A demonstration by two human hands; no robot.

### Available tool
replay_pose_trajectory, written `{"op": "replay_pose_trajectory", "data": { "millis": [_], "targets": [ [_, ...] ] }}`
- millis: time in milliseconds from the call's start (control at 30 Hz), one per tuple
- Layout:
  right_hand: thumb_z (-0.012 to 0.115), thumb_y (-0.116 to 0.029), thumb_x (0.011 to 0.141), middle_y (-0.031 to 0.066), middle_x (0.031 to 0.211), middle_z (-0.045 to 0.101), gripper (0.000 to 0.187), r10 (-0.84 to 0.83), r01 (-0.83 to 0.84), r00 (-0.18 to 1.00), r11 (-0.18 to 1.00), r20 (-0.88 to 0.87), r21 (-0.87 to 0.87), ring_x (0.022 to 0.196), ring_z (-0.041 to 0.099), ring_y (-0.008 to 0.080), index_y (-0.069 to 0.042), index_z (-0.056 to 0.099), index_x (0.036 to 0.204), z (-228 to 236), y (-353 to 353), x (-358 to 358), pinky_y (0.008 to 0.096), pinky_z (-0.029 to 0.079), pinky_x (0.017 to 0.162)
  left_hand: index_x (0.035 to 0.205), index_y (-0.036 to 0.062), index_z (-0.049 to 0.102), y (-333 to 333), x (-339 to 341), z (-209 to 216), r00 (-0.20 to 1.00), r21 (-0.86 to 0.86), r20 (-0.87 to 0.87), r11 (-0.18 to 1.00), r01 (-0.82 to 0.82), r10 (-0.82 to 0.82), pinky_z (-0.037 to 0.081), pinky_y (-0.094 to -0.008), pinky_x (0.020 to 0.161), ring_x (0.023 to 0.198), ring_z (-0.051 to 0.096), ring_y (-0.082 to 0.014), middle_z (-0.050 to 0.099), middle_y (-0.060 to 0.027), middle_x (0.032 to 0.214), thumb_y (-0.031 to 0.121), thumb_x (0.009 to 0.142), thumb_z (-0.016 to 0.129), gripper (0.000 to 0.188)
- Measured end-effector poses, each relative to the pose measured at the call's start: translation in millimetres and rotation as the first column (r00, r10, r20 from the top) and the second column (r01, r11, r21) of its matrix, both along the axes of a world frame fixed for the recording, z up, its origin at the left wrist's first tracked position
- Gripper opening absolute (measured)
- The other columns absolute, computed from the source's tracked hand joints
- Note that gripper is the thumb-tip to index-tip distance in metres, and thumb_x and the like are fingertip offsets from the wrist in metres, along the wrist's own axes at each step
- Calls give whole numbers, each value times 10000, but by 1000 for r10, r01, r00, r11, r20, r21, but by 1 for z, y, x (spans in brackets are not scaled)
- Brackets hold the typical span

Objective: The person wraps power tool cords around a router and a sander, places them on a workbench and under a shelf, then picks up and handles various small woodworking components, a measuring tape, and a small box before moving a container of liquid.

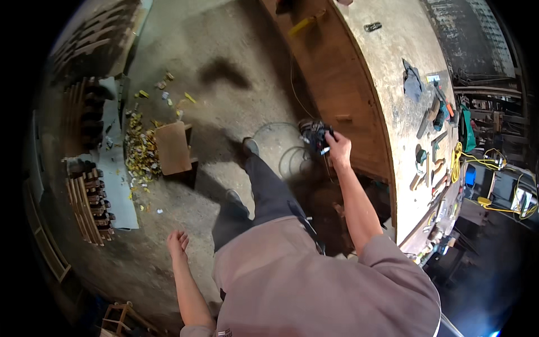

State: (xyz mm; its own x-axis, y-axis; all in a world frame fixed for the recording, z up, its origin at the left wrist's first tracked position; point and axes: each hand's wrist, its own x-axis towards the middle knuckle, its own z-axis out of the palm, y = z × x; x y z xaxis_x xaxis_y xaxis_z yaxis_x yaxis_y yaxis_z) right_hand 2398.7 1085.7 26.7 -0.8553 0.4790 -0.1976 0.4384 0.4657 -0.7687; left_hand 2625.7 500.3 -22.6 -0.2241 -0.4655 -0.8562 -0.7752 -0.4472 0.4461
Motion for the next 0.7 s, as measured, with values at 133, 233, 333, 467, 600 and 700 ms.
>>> {"op": "replay_pose_trajectory", "data": {
  "millis": [133,233,333,467,600,700],
  "targets": [
    [692,-214,818,118,700,666,268,-97,97,995,993,-6,65,669,597,130,37,673,910,-46,46,-36,318,464,639,1063,-19,546,-4,21,-28,999,223,41,974,-27,18,473,-239,547,678,587,-139,606,-92,860,162,935,540,222],
    [691,-227,820,116,605,549,268,-210,207,975,977,76,49,639,458,101,35,635,808,-52,70,-58,314,430,609,1073,-22,548,54,-20,5,976,97,202,993,60,-79,453,-231,539,680,576,-121,601,-84,871,144,934,548,217],
    [683,-262,868,-30,616,442,299,-211,175,968,956,139,234,635,360,58,22,624,793,-67,100,-60,258,327,544,1105,-8,555,83,-78,5,954,28,241,984,175,-177,470,-222,565,704,589,-115,611,-75,905,151,925,575,241],
    [665,-289,884,-13,655,505,314,-262,207,951,934,163,292,664,399,68,22,633,853,-62,123,-56,254,372,605,1163,17,555,100,-137,4,940,30,167,954,298,-298,496,-222,628,764,614,-118,628,-64,962,181,914,611,303],
    [626,-277,917,26,877,670,318,-305,228,933,912,190,342,840,552,82,23,670,1014,-44,126,-49,247,433,800,1178,28,557,111,-162,9,905,43,141,916,400,-402,507,-241,679,816,625,-121,636,-58,984,205,913,620,325],
    [582,-219,948,23,986,672,275,-307,284,941,945,141,163,937,564,92,5,669,1083,-33,149,-41,251,413,879,1149,42,569,105,-152,-2,872,80,210,897,435,-441,511,-259,682,800,621,-123,639,-56,956,204,920,609,284]
  ]
}}
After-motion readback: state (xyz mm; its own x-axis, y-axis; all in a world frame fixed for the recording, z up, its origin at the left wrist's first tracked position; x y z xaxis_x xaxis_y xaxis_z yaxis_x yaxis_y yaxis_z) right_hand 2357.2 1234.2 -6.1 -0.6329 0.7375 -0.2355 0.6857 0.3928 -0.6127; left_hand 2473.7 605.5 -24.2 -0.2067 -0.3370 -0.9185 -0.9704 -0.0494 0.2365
